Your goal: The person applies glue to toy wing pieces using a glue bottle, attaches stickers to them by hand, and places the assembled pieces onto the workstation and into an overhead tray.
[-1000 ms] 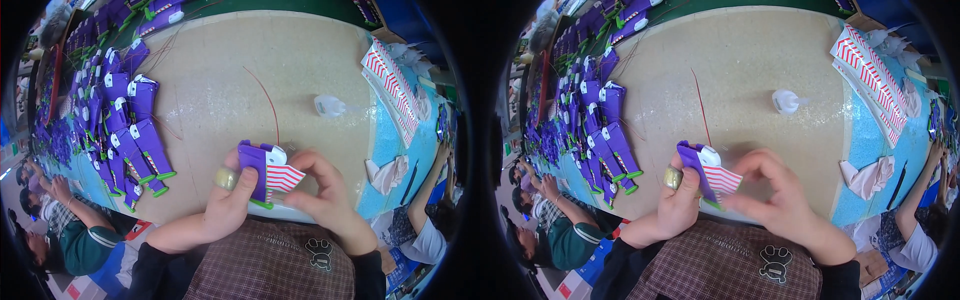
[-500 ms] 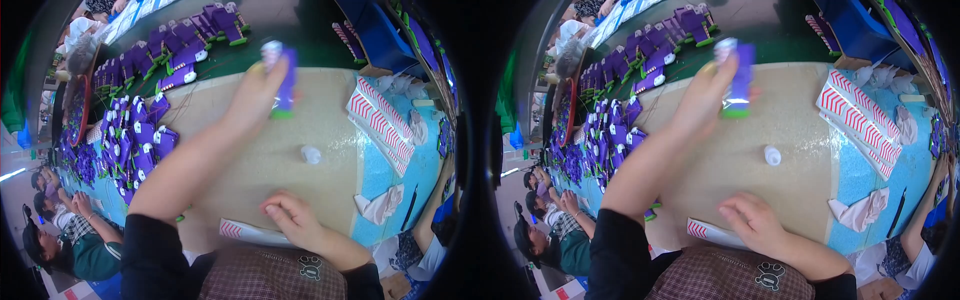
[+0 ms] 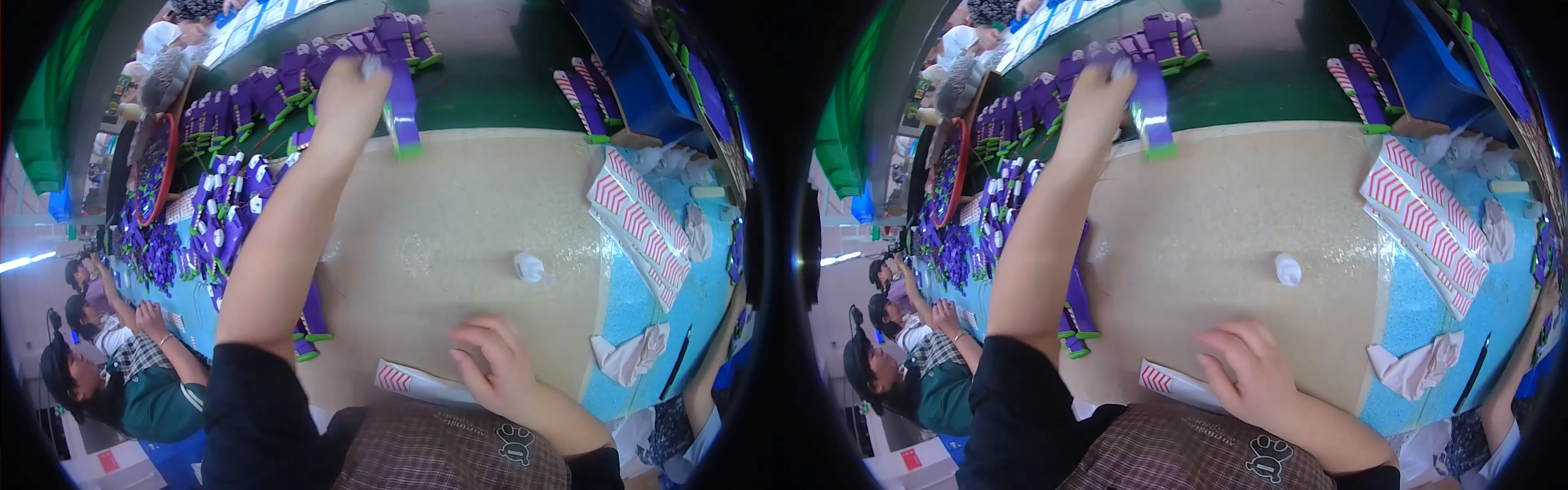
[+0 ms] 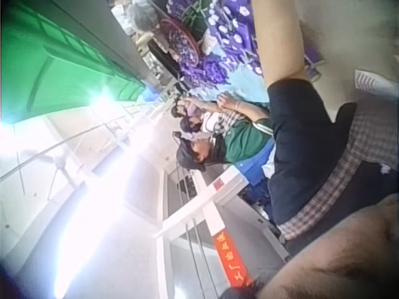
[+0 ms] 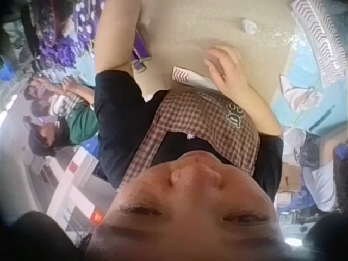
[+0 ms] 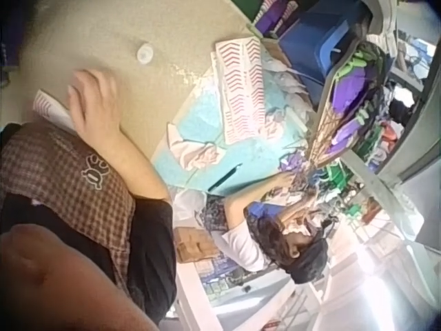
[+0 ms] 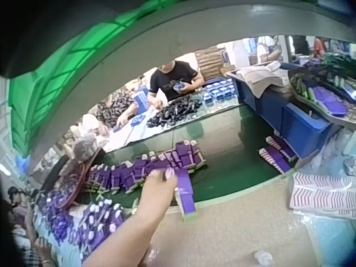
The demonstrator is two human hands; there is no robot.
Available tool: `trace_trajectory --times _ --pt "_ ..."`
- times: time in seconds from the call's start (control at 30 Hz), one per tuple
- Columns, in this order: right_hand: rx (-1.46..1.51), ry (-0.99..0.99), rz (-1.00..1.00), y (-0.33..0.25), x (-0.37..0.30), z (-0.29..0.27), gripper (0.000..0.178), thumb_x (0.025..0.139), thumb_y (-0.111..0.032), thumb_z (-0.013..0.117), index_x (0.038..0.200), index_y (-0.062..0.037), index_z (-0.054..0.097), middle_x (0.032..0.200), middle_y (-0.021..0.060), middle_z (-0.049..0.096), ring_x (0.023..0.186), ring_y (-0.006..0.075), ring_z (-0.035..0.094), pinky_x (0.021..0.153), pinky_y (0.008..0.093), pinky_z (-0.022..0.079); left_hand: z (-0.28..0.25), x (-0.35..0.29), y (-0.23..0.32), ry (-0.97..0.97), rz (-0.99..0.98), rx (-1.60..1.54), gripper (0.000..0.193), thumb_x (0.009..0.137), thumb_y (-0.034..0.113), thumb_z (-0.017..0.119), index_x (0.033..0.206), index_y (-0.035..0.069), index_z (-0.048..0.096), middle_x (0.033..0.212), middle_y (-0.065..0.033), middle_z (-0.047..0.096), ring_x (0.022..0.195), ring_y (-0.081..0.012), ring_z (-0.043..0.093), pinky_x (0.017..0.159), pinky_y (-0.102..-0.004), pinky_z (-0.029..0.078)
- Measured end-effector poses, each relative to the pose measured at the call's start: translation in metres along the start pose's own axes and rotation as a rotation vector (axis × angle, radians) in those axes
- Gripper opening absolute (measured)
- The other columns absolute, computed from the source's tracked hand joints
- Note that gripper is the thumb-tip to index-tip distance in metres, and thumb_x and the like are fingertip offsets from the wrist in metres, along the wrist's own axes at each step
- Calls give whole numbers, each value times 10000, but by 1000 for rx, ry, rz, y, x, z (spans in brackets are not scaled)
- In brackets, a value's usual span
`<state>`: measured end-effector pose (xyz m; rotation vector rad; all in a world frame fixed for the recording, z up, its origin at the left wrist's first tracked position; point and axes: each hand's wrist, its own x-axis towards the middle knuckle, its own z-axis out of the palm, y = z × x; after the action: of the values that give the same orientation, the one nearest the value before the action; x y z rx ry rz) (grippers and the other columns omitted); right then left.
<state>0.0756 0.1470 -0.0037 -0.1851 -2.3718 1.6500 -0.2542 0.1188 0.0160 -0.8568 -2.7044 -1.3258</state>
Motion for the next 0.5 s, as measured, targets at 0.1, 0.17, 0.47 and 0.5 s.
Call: trace_trajectory --times 0.1,0.17,0.47,0.5 --pt "-392 159 -112 -12 12 2 346 747 -96 658 1082 -40 591 1098 112 561 827 246 607 714 334 485 -16 -140 36 -248 -531 -596 202 825 40 589 1018 22 531 889 -33 566 818 -127 554 721 -262 445" --pt "-550 159 -107 -13 12 3 437 725 -99 672 1146 -39 573 1191 123 536 862 246 616 725 327 493 -34 -216 45 -426 -739 -674 333 833 19 605 1128 54 456 1001 -28 528 919 -123 525 783 -280 446" --pt "150 -174 134 -6 -5 -24 225 767 -81 677 988 -46 651 894 116 656 777 228 638 689 317 515 -50 -250 21 -539 -107 -725 212 819 46 630 1023 7 587 905 -38 588 844 -143 559 742 -269 458" --pt "150 -98 177 -1 -9 -30 252 756 -79 687 1000 -41 636 894 107 647 810 226 628 723 312 502 -49 -248 26 -531 -116 -728 212 819 46 630 1023 7 587 905 -38 588 844 -143 559 742 -269 458"
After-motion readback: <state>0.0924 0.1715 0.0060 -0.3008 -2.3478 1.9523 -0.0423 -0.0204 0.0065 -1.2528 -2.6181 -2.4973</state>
